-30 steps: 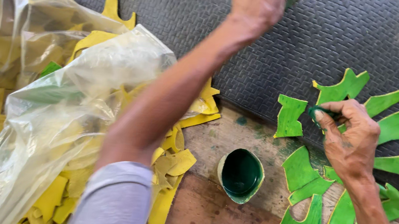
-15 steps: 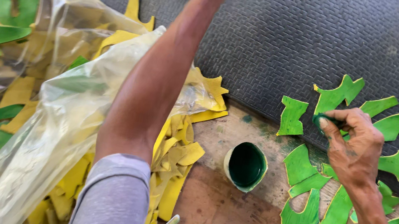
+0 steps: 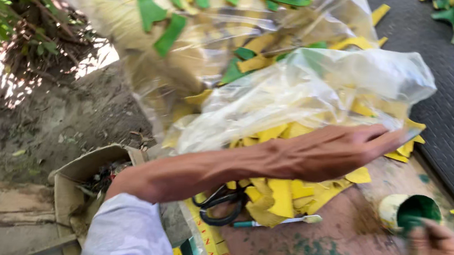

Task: The person paints yellow sponge pieces green using a sponge applicator dipped in paint. They repeatedly pick up a yellow piece, apply green paint to its surface, and place the painted piece on a black mat. The process is repeated for multiple pieces.

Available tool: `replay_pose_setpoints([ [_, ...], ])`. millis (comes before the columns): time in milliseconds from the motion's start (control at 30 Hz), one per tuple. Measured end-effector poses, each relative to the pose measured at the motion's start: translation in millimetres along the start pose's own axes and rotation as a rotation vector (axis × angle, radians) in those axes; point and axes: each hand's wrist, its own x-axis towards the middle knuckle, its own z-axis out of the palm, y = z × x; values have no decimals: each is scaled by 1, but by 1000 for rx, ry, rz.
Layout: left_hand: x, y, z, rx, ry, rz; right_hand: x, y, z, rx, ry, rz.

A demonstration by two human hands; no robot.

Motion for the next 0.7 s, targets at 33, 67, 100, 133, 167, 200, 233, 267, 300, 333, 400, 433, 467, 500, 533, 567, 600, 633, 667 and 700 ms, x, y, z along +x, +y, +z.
replay_pose_setpoints([
  [33, -19, 14, -24, -25, 37, 37, -24, 6, 19, 56, -23, 36],
  [67, -33, 20, -48, 21, 59, -21, -45, 14, 41, 115, -41, 67],
  [100, -46, 23, -70, 66, 81, -79, -64, 21, 59, 156, -43, 119],
  [133, -57, 22, -91, 143, 66, -195, -83, 25, 73, 162, -49, 179],
  [167, -65, 14, -113, 218, 51, -312, -98, 29, 83, 167, -56, 240],
  [200, -70, 1, -131, 264, 91, -311, -111, 32, 89, 142, -57, 251],
  [233, -69, -18, -148, 310, 132, -310, -120, 36, 93, 117, -58, 261],
  [267, -62, -42, -160, 322, 100, -406, -127, 39, 94, 90, -55, 268],
  [300, -55, -65, -170, 333, 67, -502, -130, 41, 92, 52, -49, 260],
  [333, -48, -86, -179, 285, 107, -502, -130, 41, 87, 12, -41, 251],
  [400, -46, -116, -181, 334, 93, -562, -133, 40, 75, -49, -19, 229],
  [433, -48, -125, -176, 430, 38, -621, -134, 38, 64, -70, -6, 214],
  [467, -51, -130, -171, 530, -23, -676, -137, 38, 57, -86, 10, 200],
  [500, -61, -127, -163, 484, -71, -737, -137, 39, 48, -94, 18, 185],
  [533, -78, -114, -149, 443, -125, -791, -136, 40, 40, -95, 31, 169],
  [567, -97, -93, -129, 465, -59, -654, -136, 43, 35, -96, 44, 154],
  [600, -109, -73, -111, 474, 6, -509, -138, 44, 33, -96, 73, 162],
  [633, -113, -58, -94, 446, -223, -665, -138, 45, 34, -97, 101, 169],
  [667, -120, -43, -80, 413, -448, -832, -138, 44, 32, -104, 113, 182],
  [700, -129, -29, -73, 444, -392, -759, -141, 41, 33, -92, 117, 200],
])
